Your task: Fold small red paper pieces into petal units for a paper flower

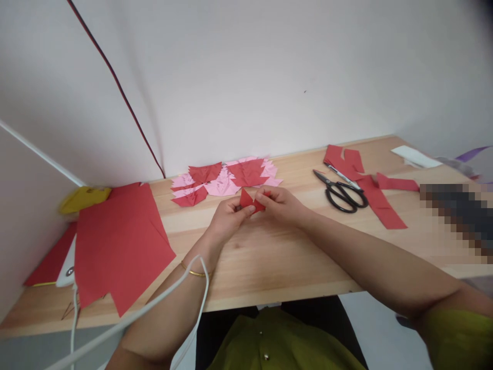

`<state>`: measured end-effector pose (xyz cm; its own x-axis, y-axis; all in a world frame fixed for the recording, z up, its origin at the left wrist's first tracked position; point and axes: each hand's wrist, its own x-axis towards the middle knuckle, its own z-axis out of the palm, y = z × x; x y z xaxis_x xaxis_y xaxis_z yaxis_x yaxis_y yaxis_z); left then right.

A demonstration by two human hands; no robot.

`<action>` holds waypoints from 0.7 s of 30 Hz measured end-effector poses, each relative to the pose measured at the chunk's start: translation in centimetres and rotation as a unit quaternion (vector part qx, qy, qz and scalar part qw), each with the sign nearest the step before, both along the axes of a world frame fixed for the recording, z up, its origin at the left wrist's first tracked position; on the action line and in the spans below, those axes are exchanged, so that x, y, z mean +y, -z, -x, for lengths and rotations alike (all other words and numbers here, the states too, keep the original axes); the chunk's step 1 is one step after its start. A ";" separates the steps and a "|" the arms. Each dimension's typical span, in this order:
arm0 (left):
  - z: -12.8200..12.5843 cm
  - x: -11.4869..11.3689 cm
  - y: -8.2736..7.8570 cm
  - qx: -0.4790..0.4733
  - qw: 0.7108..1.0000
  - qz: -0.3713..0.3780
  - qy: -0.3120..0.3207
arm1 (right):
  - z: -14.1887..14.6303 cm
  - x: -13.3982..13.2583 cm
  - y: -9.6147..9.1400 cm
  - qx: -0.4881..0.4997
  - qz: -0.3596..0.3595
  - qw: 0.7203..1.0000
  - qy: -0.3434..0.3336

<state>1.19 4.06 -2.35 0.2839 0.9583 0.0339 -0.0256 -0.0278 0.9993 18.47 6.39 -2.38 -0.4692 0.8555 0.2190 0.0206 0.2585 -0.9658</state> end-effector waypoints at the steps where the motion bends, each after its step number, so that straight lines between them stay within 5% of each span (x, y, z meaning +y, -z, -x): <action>1: 0.0 0.0 -0.2 0.003 1.000 -0.008 0.006 | -0.1 0.0 -0.1 -0.002 -0.001 1.000 0.001; 10: -0.1 0.1 0.2 0.017 1.000 0.009 -0.016 | -0.2 0.3 0.3 0.012 0.030 0.999 -0.013; 21: -0.1 -0.2 -0.3 -0.013 1.000 0.010 0.013 | -0.2 0.2 0.0 -0.036 -0.023 0.999 0.017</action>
